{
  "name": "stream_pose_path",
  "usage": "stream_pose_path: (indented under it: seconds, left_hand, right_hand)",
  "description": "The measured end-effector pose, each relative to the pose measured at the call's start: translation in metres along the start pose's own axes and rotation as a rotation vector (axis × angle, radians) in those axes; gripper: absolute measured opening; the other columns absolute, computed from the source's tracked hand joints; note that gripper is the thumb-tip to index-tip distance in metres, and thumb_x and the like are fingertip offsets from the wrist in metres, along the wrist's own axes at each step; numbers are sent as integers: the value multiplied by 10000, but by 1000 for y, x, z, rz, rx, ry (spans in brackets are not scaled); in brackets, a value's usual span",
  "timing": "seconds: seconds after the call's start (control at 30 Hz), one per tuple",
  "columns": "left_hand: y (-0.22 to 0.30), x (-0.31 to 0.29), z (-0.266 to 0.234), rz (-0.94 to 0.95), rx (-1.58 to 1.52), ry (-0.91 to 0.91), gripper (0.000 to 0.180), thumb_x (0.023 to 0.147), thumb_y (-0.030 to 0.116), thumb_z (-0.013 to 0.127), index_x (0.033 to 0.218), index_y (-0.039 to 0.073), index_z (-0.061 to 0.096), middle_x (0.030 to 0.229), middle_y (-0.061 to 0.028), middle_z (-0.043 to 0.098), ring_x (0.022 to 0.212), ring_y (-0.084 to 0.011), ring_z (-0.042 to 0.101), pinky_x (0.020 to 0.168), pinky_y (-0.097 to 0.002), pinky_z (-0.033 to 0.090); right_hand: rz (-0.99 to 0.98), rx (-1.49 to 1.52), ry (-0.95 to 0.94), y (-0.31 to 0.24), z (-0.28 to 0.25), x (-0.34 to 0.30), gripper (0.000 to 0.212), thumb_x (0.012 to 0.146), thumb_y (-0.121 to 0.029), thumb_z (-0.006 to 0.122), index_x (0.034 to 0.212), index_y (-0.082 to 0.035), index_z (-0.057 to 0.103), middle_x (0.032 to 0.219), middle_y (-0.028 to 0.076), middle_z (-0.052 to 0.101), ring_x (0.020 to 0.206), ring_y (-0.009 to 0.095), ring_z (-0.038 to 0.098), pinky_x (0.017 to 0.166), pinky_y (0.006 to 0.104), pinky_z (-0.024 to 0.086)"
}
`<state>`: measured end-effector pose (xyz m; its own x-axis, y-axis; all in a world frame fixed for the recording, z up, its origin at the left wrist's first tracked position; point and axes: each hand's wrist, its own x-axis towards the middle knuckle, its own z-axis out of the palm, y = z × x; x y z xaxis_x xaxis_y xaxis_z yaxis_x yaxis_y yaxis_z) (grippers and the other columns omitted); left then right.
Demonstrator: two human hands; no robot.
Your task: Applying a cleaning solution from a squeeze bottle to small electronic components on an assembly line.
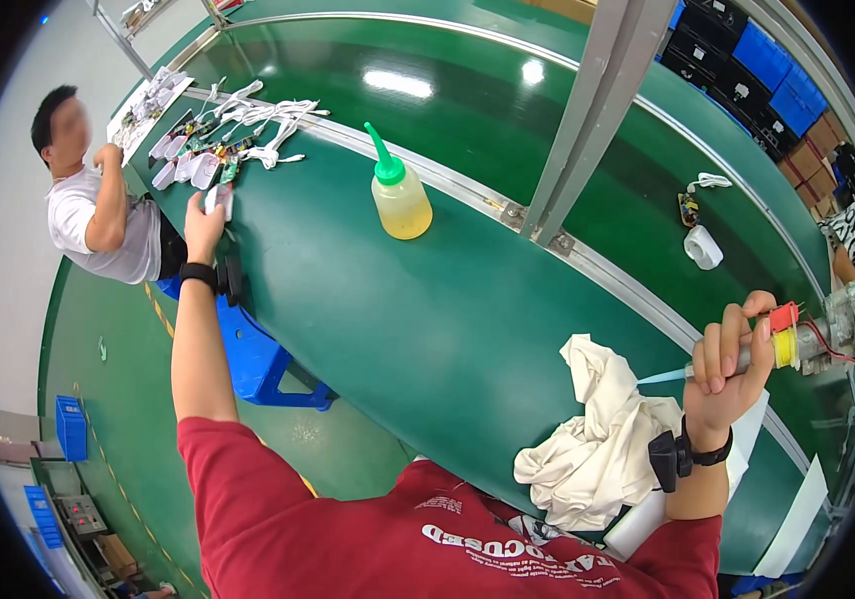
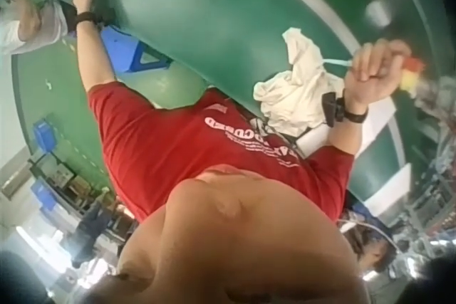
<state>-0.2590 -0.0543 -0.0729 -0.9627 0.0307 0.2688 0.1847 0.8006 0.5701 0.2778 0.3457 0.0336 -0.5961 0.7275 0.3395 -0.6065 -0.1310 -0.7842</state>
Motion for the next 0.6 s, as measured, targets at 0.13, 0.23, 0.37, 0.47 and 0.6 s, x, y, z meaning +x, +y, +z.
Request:
stream_pose_path:
  seconds: [0.13, 0.23, 0.37, 0.47, 0.6]
  left_hand:
    - [46, -53, -17, -169, -688, -567, 561, 858, 77, 555, 1384, 40, 361, 1150, -107, 583, 991, -185, 603, 770, -274, 500]
    - [70, -98, -26, -216, -830, -654, 546, 881, 82, 561, 1381, 23, 351, 1174, -106, 567, 1002, -172, 589, 786, -258, 492]
    - [100, -158, -27, -208, -982, -655, 538, 878, 88, 603, 1350, -10, 365, 1156, -111, 578, 994, -153, 586, 827, -254, 479]
    - [111, -194, -30, -174, -993, -634, 533, 871, 91, 622, 1331, -22, 378, 1145, -113, 587, 990, -148, 589, 854, -254, 470]
    - [132, -237, -36, -82, -936, -634, 539, 853, 107, 646, 1313, -18, 395, 1148, -103, 590, 994, -150, 585, 883, -260, 452]
  right_hand:
    - [-3, -12, 1, 1, -2, 1, 185, 1000, -244, 376, 1007, -61, 401, 565, -34, 331, 359, 18, 267, 295, 158, 206]
    - [-2, 4, -19, 0, -2, 0, 183, 1000, -242, 375, 1008, -60, 401, 567, -33, 331, 362, 17, 269, 295, 156, 209]
    - [-1, 5, -21, -4, 2, -2, 184, 1000, -242, 378, 1007, -60, 402, 568, -33, 331, 364, 17, 270, 296, 152, 214]
    - [18, -5, 30, -4, 8, -3, 188, 985, -244, 393, 994, -57, 408, 546, -31, 327, 362, 21, 252, 308, 163, 207]
    - [11, -6, 9, -5, 7, -4, 186, 992, -242, 386, 996, -57, 407, 558, -31, 331, 364, 20, 261, 301, 157, 216]
